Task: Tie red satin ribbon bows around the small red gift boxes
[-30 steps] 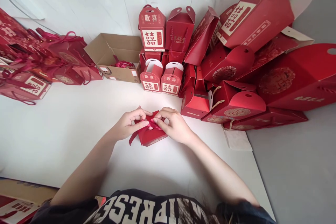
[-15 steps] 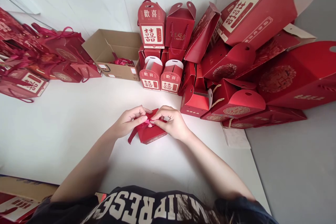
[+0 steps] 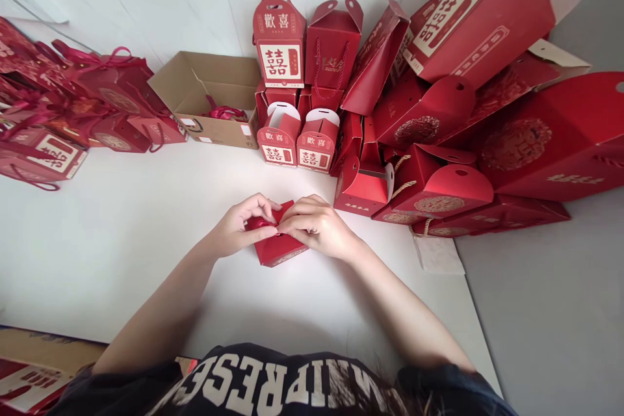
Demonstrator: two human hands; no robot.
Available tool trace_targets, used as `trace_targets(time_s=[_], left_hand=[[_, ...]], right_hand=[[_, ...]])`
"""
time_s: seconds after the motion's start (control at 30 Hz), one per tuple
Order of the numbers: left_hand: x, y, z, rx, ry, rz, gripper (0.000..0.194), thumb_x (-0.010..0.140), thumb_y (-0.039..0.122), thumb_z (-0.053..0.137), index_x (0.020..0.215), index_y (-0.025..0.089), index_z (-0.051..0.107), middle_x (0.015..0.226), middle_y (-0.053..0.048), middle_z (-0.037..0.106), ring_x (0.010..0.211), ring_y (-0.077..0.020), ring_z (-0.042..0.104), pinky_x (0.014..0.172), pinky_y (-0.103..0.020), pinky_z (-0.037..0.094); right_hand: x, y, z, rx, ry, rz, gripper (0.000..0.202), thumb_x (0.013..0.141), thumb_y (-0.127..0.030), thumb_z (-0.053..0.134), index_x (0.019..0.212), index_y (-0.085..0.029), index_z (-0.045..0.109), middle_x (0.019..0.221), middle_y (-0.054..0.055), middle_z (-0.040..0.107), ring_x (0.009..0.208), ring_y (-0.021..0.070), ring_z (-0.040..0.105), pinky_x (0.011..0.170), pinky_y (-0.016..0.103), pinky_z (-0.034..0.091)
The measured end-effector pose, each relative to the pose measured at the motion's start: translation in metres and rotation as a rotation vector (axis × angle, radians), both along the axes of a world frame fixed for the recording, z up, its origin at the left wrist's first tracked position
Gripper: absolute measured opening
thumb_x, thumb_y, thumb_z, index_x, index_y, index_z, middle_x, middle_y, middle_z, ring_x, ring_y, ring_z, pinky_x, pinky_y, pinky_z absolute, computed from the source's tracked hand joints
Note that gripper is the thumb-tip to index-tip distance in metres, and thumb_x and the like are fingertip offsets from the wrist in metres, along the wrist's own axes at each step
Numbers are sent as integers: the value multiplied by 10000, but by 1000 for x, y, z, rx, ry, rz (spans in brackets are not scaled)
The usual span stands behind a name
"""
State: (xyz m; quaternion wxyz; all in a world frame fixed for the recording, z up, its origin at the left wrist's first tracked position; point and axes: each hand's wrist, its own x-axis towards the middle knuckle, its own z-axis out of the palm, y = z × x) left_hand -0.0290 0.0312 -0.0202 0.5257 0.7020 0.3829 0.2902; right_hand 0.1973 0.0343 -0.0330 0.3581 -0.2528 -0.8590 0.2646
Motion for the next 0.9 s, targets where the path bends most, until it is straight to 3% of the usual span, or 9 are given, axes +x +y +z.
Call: trace_targets(time_s=[0.13,0.3,0.47,0.57,0.7,0.8,0.9], left_hand=[[-1,-1,0,24,30,-30,234,816,299,693,941,183,533,1041,-63,654,918,-173,648,838,-303,487],[-3,0,0,96,56,-53,192,828,262,658,978,179,572,1086,-75,634,928,-170,635,837,-293,501],[-6,-1,11,25,64,-110,360,818,281,677,1145,187,560,1148,-92,656,980,-199,649,836,-305,523],[-12,-2,19,19,77,-57,275,853,287,634,1106,185,595,1065,-79,688,910,-192,658,811,-312,523],[-29,2,27,113,56,27,219,859,278,622,1055,180,618,940,-72,694,929,-208,635,885,-343,479],[-43,5,33,1,13,-33,231,910,350,537,1052,175,591,774,-42,668,770,-184,618,801,-332,479],[-48,5,36,-97,143,8,332,946,442,439,865,165,603,701,-32,612,670,-162,572,692,-294,462]], right_hand=[[-1,-1,2,-32,-6,2,142,949,-250,568,963,-256,710,937,46,732,917,190,651,890,388,450],[-1,-2,5,-91,22,13,107,934,-247,588,948,-245,694,907,43,727,911,197,644,895,393,448],[-5,-5,5,-419,158,-128,176,925,-361,594,932,-200,664,874,48,706,798,171,639,758,319,495],[-3,-5,9,-570,204,-213,227,917,-402,593,964,-181,622,808,29,665,718,145,599,680,281,476],[14,-4,24,-666,121,-146,191,922,-353,582,1031,-196,592,760,-2,598,698,134,567,655,268,464],[34,-1,34,-727,42,-131,170,915,-328,580,1035,-208,573,728,-17,561,641,128,539,587,253,454],[43,2,36,-790,7,-128,203,949,-380,520,1038,-203,564,740,-2,611,644,139,577,607,269,469]])
